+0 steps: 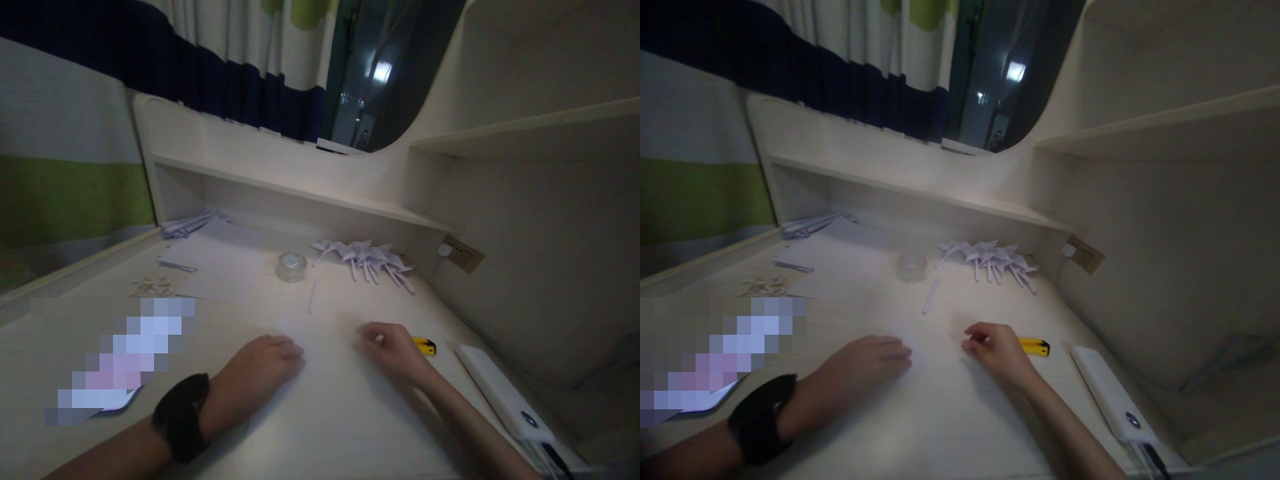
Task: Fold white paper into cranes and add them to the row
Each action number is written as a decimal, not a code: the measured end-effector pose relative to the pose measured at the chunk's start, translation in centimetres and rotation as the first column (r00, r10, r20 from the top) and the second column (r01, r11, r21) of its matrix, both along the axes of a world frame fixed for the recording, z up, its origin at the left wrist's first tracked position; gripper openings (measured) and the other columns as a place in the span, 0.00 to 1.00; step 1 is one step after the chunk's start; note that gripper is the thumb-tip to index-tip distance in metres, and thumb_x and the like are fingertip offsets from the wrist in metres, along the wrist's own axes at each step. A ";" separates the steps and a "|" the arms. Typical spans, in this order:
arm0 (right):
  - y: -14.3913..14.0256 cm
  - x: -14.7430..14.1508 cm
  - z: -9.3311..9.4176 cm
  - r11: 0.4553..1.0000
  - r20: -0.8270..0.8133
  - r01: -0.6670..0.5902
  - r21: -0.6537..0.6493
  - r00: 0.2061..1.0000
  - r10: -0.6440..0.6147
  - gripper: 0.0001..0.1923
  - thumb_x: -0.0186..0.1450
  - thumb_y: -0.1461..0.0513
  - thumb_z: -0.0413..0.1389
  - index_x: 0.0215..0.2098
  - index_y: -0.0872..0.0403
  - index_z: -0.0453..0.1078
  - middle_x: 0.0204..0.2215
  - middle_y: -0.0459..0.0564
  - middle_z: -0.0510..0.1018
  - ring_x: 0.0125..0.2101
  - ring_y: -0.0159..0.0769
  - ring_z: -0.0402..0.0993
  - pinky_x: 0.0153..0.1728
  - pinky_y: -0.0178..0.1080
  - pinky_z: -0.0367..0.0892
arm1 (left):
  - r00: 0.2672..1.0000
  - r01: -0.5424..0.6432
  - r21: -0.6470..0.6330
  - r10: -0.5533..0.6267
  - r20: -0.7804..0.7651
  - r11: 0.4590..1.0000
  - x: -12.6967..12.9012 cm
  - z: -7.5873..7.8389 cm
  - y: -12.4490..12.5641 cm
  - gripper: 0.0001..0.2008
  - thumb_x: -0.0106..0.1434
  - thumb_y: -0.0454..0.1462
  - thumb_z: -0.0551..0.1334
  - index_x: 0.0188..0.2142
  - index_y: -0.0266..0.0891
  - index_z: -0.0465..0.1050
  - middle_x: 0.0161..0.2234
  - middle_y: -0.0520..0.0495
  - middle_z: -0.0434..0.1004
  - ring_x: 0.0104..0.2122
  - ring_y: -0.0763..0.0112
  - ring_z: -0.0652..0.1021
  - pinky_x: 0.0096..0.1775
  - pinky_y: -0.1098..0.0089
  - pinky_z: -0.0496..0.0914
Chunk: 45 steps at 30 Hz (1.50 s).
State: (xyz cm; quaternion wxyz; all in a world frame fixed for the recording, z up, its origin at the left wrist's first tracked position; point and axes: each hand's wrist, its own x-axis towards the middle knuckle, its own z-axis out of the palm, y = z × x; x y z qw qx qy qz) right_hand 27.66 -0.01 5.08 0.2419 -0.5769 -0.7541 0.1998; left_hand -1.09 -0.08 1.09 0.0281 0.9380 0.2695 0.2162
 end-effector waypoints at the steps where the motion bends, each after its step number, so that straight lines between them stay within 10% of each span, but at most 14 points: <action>1: 0.3 1.5 0.3 0.995 0.089 -0.036 0.092 0.996 0.028 0.11 0.57 0.58 0.58 0.37 0.54 0.75 0.36 0.54 0.79 0.36 0.41 0.74 0.38 0.42 0.68 | 0.999 0.047 -0.022 -0.046 0.018 0.999 -0.5 -0.1 0.3 0.11 0.67 0.34 0.52 0.44 0.43 0.72 0.46 0.49 0.76 0.49 0.65 0.72 0.51 0.62 0.64; 5: 1.2 5.8 0.2 0.985 0.290 -0.133 0.107 0.952 0.097 0.19 0.56 0.58 0.60 0.45 0.55 0.73 0.44 0.57 0.76 0.45 0.45 0.70 0.48 0.45 0.63 | 0.994 0.088 -0.119 -0.080 0.068 0.989 -1.1 0.2 1.1 0.14 0.68 0.33 0.50 0.47 0.43 0.70 0.51 0.49 0.73 0.55 0.68 0.68 0.56 0.63 0.62; 9: 1.4 6.8 -0.1 0.992 0.359 -0.125 0.020 0.927 0.109 0.19 0.57 0.60 0.59 0.47 0.56 0.72 0.42 0.56 0.76 0.40 0.42 0.72 0.42 0.41 0.65 | 0.990 -0.139 -0.057 0.137 -0.039 0.989 0.4 0.0 0.1 0.16 0.68 0.38 0.50 0.53 0.40 0.67 0.54 0.41 0.70 0.54 0.58 0.68 0.55 0.54 0.61; 16: 1.1 5.6 -0.2 0.987 0.407 -0.146 0.063 0.907 0.109 0.05 0.60 0.68 0.53 0.33 0.56 0.71 0.32 0.52 0.74 0.33 0.36 0.70 0.36 0.36 0.63 | 0.987 -0.001 -0.155 -0.024 -0.159 0.988 0.8 0.4 0.1 0.21 0.69 0.41 0.47 0.61 0.50 0.54 0.62 0.47 0.57 0.61 0.56 0.57 0.59 0.46 0.50; 23: -1.6 2.0 0.3 0.977 0.483 -0.147 0.154 0.874 0.055 0.08 0.65 0.67 0.48 0.41 0.57 0.66 0.35 0.53 0.74 0.32 0.36 0.72 0.34 0.38 0.65 | 0.995 -0.014 -0.164 -0.003 -0.104 0.986 0.0 0.3 1.0 0.22 0.69 0.41 0.47 0.62 0.47 0.54 0.63 0.48 0.56 0.62 0.62 0.56 0.61 0.54 0.49; 29: -3.9 -0.6 -0.5 0.862 0.691 -0.448 0.239 0.702 0.173 0.24 0.64 0.68 0.50 0.59 0.52 0.58 0.34 0.51 0.74 0.33 0.37 0.69 0.36 0.40 0.63 | 0.994 -0.042 -0.106 0.030 -0.107 0.994 0.2 -0.9 0.5 0.22 0.70 0.42 0.45 0.63 0.46 0.52 0.64 0.48 0.53 0.63 0.63 0.54 0.62 0.55 0.46; 45: -4.4 -1.8 0.4 0.832 0.799 -0.509 0.223 0.584 0.143 0.23 0.66 0.65 0.50 0.58 0.47 0.59 0.30 0.48 0.72 0.29 0.35 0.64 0.32 0.39 0.55 | 0.996 -0.042 -0.096 0.034 -0.079 0.995 0.3 -0.4 0.1 0.22 0.70 0.42 0.45 0.62 0.47 0.53 0.63 0.49 0.54 0.62 0.61 0.56 0.61 0.55 0.48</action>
